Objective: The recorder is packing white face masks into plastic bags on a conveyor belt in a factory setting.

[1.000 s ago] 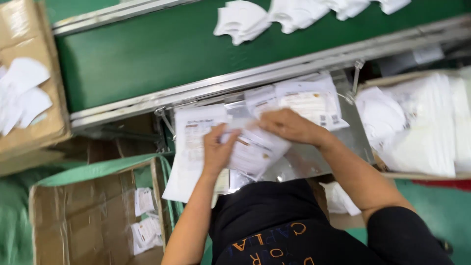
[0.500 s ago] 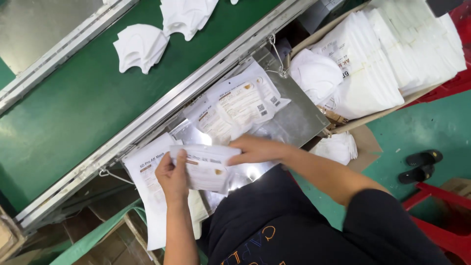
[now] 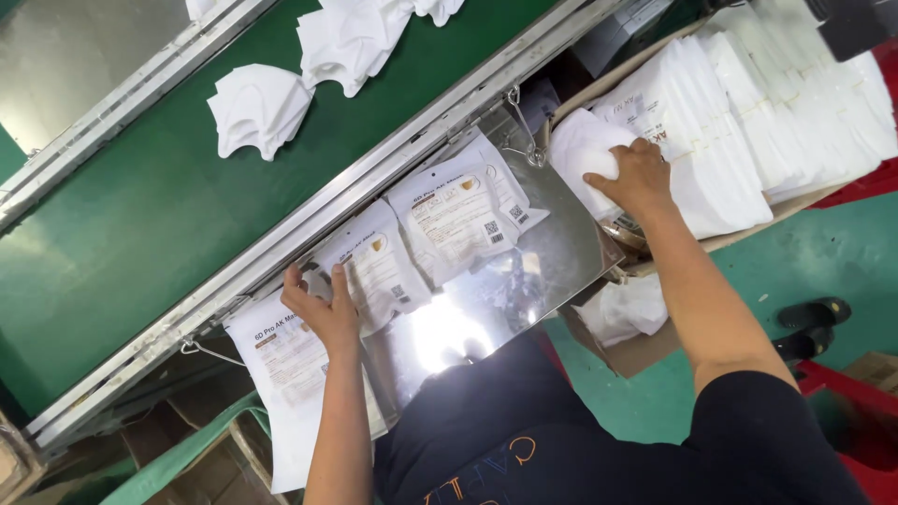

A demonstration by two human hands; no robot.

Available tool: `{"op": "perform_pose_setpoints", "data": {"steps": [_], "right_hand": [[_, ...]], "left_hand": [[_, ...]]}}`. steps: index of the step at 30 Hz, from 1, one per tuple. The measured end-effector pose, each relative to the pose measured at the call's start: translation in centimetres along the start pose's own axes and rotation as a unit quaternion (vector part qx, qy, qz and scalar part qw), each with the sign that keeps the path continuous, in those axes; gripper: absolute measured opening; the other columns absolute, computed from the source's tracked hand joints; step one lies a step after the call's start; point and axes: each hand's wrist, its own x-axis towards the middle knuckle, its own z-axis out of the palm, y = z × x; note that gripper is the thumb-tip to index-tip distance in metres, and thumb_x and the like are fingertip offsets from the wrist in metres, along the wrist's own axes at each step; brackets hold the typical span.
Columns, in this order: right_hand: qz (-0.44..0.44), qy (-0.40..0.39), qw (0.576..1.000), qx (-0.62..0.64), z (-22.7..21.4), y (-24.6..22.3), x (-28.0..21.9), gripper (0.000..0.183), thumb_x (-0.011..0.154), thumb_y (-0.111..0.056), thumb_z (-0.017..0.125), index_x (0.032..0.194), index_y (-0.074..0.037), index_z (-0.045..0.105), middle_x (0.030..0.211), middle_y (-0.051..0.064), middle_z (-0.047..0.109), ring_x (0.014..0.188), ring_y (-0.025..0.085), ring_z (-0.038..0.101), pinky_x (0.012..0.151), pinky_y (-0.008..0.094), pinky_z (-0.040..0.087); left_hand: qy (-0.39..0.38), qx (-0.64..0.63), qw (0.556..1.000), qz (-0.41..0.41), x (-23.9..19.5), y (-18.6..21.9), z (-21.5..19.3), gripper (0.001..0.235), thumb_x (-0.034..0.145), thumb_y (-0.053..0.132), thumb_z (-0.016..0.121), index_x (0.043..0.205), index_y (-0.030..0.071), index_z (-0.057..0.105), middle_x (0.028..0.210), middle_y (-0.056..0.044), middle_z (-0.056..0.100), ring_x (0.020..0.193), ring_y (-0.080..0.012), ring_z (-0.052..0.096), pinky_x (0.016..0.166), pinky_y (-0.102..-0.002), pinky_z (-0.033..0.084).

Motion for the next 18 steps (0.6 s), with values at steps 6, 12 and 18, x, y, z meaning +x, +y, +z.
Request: {"op": "perform_pose_setpoints", "data": {"steps": [6, 12, 18], "right_hand": [[-0.026, -0.014, 0.974, 0.224, 3.3, 2.9, 0.3, 0.063, 0.083, -0.042, 0.082, 0.132, -0.006, 0.064, 0.121, 0.021, 0.071, 0.113, 0.038, 0.067, 0.098, 0.045, 0.053], [0.040, 0.076, 0.824, 0.560, -0.1, 7.3, -1.4, 0.060, 0.088, -0.010, 0.085, 0.140, 0.002, 0.058, 0.131, 0.013, 0.063, 0.116, 0.025, 0.064, 0.100, 0.038, 0.055], [-0.077, -0.013, 0.629, 0.774, -3.9, 1.5, -5.7, 0.064, 0.088, 0.005, 0.072, 0.149, -0.002, 0.054, 0.136, 0.007, 0.068, 0.127, 0.019, 0.065, 0.114, 0.036, 0.051]], "left_hand": [[-0.019, 0.026, 0.999, -0.020, 0.2, 1.6, -1.4, 0.068, 0.095, 0.025, 0.074, 0.149, 0.002, 0.040, 0.140, -0.019, 0.039, 0.130, -0.0343, 0.044, 0.109, -0.046, 0.038], [0.008, 0.076, 0.997, 0.029, 0.9, 5.5, -2.6, 0.060, 0.094, 0.020, 0.073, 0.146, 0.003, 0.047, 0.138, -0.017, 0.044, 0.130, -0.0315, 0.047, 0.104, -0.045, 0.043], [-0.190, -0.102, 0.976, 0.027, 0.6, 12.5, 2.9, 0.039, 0.104, 0.023, 0.063, 0.141, 0.011, 0.061, 0.136, -0.010, 0.068, 0.120, -0.0250, 0.065, 0.102, -0.037, 0.055]]}}
